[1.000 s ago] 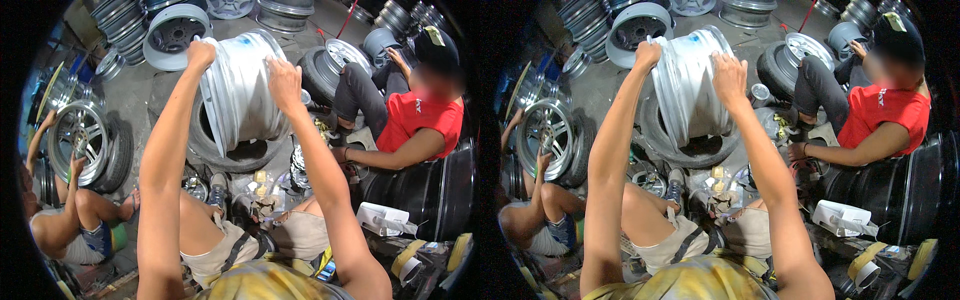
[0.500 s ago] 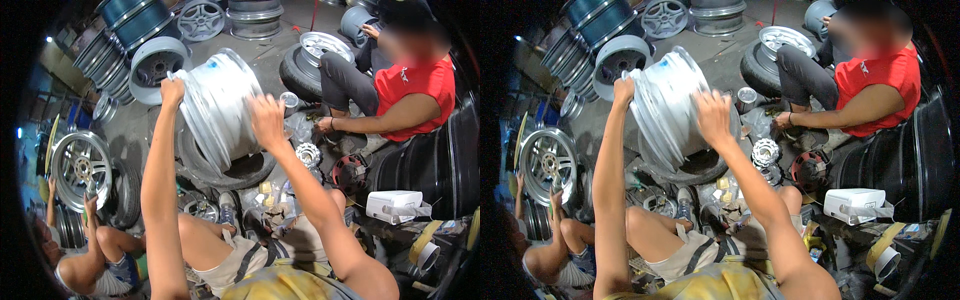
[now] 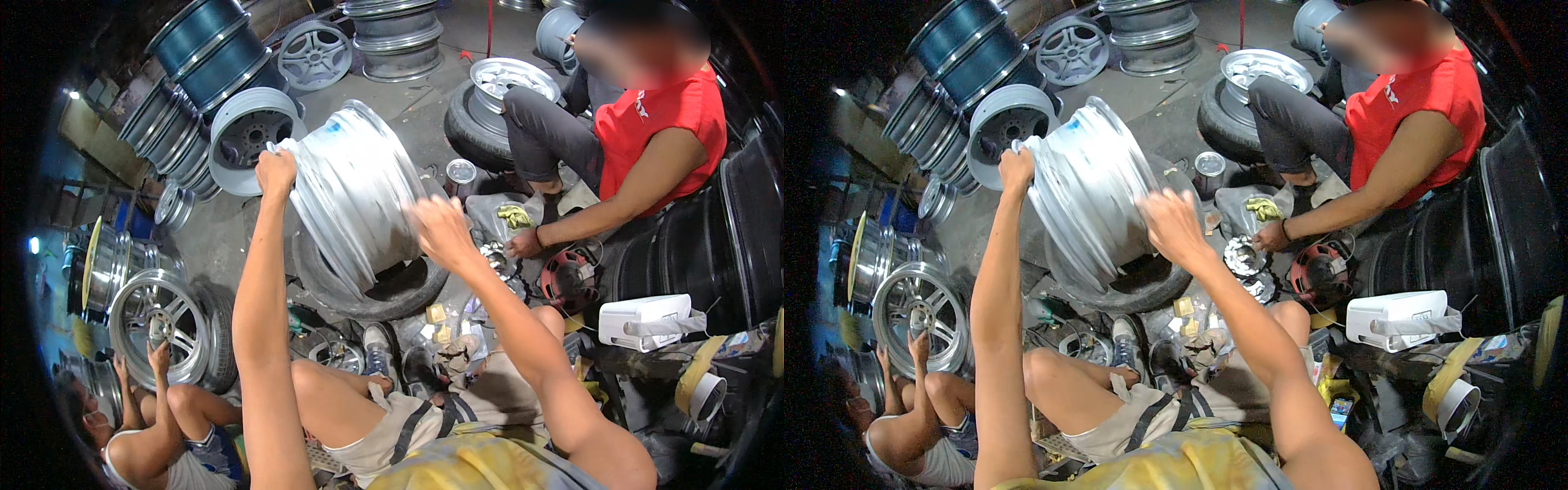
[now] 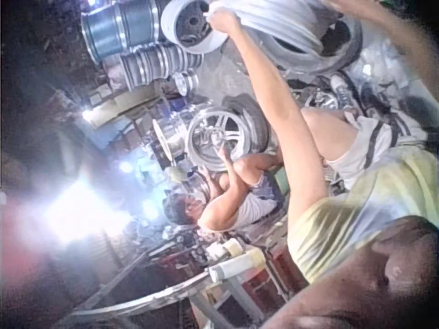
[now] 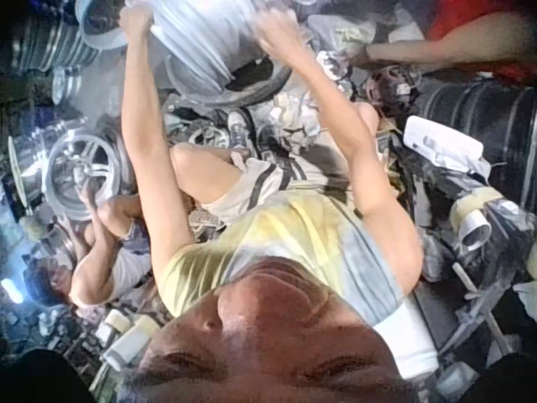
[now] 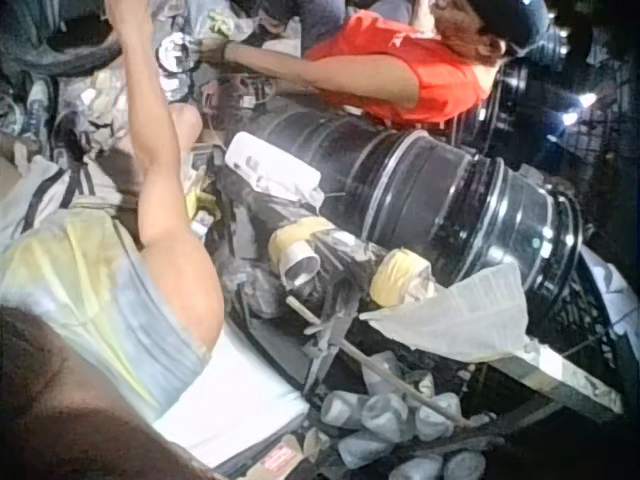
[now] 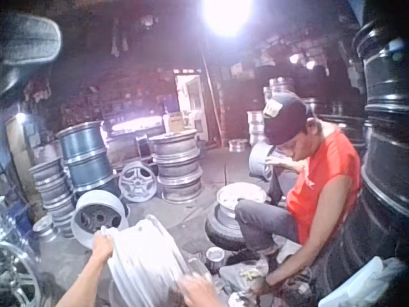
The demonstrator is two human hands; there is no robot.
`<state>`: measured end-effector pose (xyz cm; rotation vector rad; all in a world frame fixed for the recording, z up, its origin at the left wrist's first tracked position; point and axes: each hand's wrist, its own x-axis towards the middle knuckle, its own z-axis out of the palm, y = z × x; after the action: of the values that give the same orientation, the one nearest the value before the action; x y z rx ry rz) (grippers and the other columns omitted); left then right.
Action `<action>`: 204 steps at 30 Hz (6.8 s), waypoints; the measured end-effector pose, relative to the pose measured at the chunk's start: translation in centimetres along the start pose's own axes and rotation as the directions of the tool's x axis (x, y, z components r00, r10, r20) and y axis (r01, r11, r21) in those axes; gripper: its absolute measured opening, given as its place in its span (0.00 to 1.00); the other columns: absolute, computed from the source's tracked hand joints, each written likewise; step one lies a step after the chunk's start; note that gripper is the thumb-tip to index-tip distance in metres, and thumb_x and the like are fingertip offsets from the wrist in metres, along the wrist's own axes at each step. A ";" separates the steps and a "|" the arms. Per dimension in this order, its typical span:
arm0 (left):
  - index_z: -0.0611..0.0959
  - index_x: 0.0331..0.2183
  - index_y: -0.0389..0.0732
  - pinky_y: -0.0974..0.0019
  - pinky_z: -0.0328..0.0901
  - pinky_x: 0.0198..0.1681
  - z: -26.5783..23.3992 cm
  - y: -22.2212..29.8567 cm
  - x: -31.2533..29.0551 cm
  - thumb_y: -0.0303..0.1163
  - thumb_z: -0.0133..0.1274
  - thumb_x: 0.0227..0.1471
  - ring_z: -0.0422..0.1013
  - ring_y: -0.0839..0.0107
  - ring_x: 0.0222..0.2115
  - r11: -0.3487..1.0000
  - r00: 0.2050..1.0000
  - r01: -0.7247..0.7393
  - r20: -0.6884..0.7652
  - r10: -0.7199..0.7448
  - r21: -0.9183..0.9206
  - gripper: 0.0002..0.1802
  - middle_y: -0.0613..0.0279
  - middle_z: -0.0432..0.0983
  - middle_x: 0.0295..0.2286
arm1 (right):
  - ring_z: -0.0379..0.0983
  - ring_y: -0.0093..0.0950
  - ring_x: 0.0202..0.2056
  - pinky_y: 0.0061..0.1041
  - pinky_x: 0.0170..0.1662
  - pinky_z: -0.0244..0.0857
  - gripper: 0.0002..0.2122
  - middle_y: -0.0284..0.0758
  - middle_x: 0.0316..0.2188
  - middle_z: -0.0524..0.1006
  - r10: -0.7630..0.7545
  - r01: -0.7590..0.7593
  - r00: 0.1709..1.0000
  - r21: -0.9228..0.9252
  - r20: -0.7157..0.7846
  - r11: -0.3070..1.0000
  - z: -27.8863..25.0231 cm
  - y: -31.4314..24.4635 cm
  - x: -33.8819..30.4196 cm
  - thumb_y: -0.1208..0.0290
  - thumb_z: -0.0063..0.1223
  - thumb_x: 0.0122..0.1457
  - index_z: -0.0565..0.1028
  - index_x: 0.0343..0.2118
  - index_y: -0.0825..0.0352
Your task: The person scrubs a silver car rim with a small abrasive pad, rotating the rim to clean different sections. They then flip the rim over and continue scrubbing the other side. The person is sitting on the floor in a workshop environment.
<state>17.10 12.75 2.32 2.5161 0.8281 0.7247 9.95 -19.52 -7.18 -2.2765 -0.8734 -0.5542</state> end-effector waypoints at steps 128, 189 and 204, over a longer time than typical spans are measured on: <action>0.80 0.42 0.25 0.50 0.66 0.52 -0.3 0.5 -1.2 0.38 0.48 0.57 0.72 0.41 0.48 0.940 0.973 0.215 0.144 -0.182 -0.263 0.23 0.33 0.76 0.44 | 0.67 0.31 0.46 0.36 0.48 0.57 0.11 0.27 0.39 0.76 -0.243 0.135 0.930 -0.358 -0.276 0.924 3.3 -0.4 7.8 0.69 0.56 0.56 0.79 0.43 0.59; 0.82 0.38 0.24 0.50 0.67 0.49 0.3 0.2 -1.0 0.39 0.49 0.55 0.74 0.40 0.44 0.953 0.990 0.132 -0.004 -0.139 -0.271 0.23 0.30 0.77 0.38 | 0.72 0.37 0.37 0.38 0.42 0.57 0.06 0.38 0.31 0.75 0.072 -0.058 0.954 0.058 -0.292 0.997 2.5 -0.6 6.5 0.71 0.52 0.59 0.79 0.33 0.65; 0.82 0.37 0.24 0.50 0.67 0.50 0.9 1.0 -1.3 0.38 0.50 0.54 0.75 0.40 0.44 0.968 0.993 0.116 0.007 -0.117 -0.223 0.23 0.31 0.78 0.39 | 0.70 0.38 0.37 0.38 0.42 0.56 0.07 0.39 0.30 0.75 0.000 -0.023 0.959 -0.078 -0.282 0.997 2.2 0.4 9.1 0.70 0.53 0.57 0.79 0.30 0.66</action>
<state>17.14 11.03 1.66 2.2479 0.8393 0.7420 16.88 -14.27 -3.67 -2.1998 -0.7072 -0.8977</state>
